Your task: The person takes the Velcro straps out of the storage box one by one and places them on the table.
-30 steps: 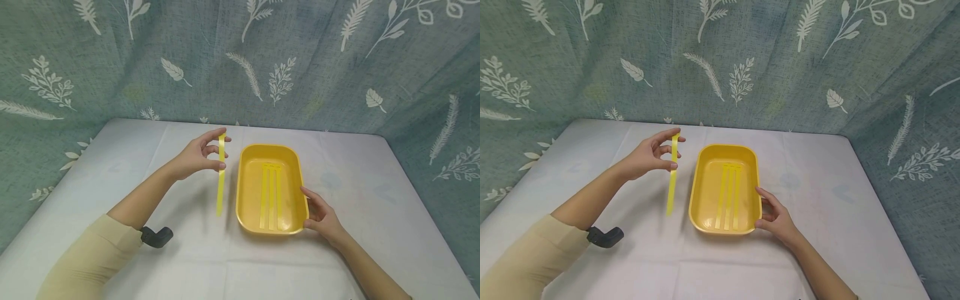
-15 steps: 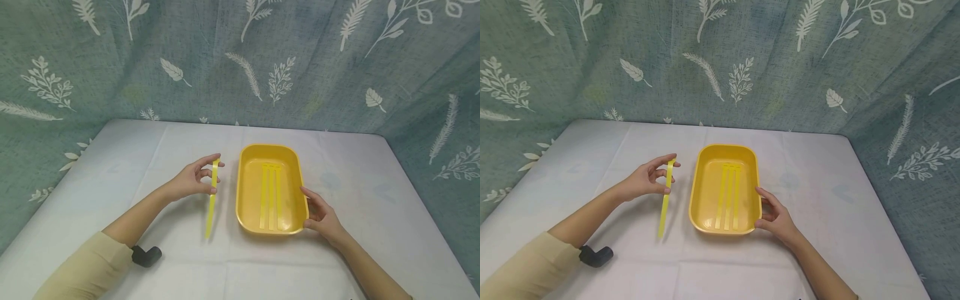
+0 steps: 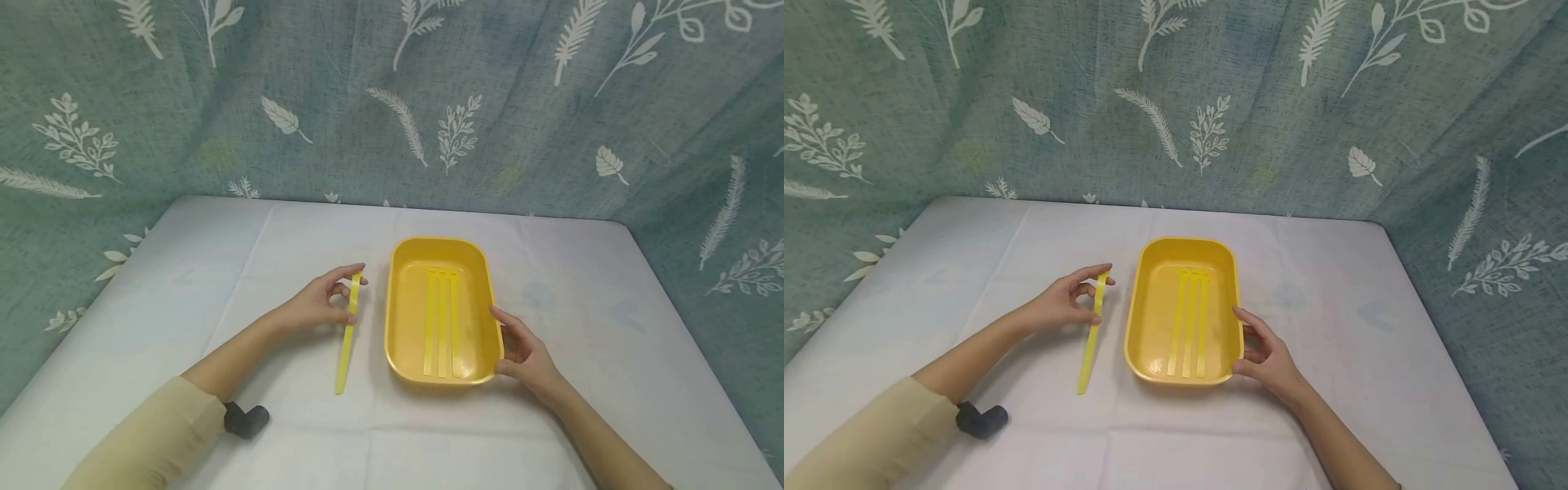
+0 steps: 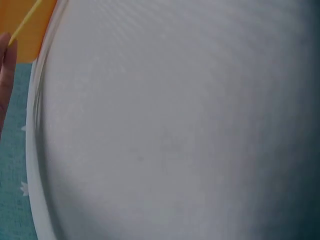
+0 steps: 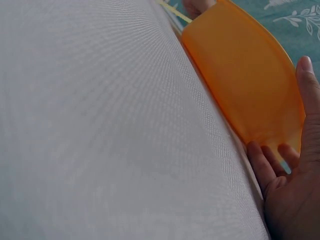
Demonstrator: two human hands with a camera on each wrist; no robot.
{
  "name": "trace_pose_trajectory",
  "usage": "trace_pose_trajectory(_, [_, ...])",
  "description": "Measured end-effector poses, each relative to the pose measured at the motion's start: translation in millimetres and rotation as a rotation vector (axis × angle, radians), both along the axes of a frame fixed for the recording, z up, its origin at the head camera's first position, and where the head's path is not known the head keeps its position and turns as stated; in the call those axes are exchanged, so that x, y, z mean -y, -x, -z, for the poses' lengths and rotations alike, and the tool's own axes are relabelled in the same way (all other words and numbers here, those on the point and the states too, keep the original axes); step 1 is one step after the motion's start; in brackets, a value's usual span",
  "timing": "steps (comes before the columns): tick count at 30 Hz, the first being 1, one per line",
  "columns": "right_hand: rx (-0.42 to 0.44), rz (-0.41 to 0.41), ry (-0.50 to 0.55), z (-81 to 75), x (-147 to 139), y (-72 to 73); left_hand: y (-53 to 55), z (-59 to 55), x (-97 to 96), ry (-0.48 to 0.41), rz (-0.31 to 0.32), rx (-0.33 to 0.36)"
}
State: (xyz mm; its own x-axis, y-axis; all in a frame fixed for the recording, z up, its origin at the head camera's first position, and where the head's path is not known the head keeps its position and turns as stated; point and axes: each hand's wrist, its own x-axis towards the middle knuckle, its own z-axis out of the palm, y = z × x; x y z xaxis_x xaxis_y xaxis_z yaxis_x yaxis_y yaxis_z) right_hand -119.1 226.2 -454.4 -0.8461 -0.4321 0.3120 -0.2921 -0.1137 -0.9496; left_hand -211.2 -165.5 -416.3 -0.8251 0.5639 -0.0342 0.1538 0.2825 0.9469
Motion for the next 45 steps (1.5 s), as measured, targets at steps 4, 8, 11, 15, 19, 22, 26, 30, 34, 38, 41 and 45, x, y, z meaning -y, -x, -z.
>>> trace_pose_trajectory(4, [-0.003,-0.006,-0.003,0.6,0,0.4,2.8,3.7,-1.5,0.041,-0.001,-0.041])
trace_pose_trajectory(8, [0.012,-0.015,0.000,0.4,-1,0.1,5.3,7.3,-1.9,0.057,-0.010,-0.065])
trace_pose_trajectory(11, [0.020,-0.020,0.006,0.5,-1,0.0,7.7,9.6,-2.6,0.069,-0.019,-0.072])
trace_pose_trajectory(15, [0.010,-0.021,0.006,1.4,-2,1.1,12.2,13.0,-3.0,0.077,-0.024,-0.078])
trace_pose_trajectory(19, [0.015,-0.018,0.003,2.1,-2,1.6,16.9,16.3,-2.6,0.099,-0.023,-0.111])
trace_pose_trajectory(22, [0.022,-0.017,-0.001,2.3,-2,1.3,19.4,18.1,-1.7,0.144,-0.033,-0.153])
trace_pose_trajectory(26, [0.023,-0.020,0.002,1.7,-3,0.8,22.5,19.6,-0.1,0.209,-0.053,-0.211])
trace_pose_trajectory(30, [0.041,-0.027,0.017,-0.2,-2,0.3,25.2,20.7,2.8,0.242,-0.068,-0.267])
trace_pose_trajectory(34, [0.052,-0.031,0.021,-1.6,-1,-0.1,26.6,21.7,5.4,0.282,-0.081,-0.273])
trace_pose_trajectory(38, [0.051,-0.027,0.023,-2.1,-1,-0.4,27.6,20.7,5.0,0.315,-0.093,-0.242])
trace_pose_trajectory(41, [0.049,-0.027,0.024,-2.5,-1,-0.6,29.5,20.1,3.9,0.340,-0.101,-0.227])
trace_pose_trajectory(45, [0.055,-0.032,0.034,-2.3,-1,-0.5,32.2,18.6,2.3,0.373,-0.100,-0.214])
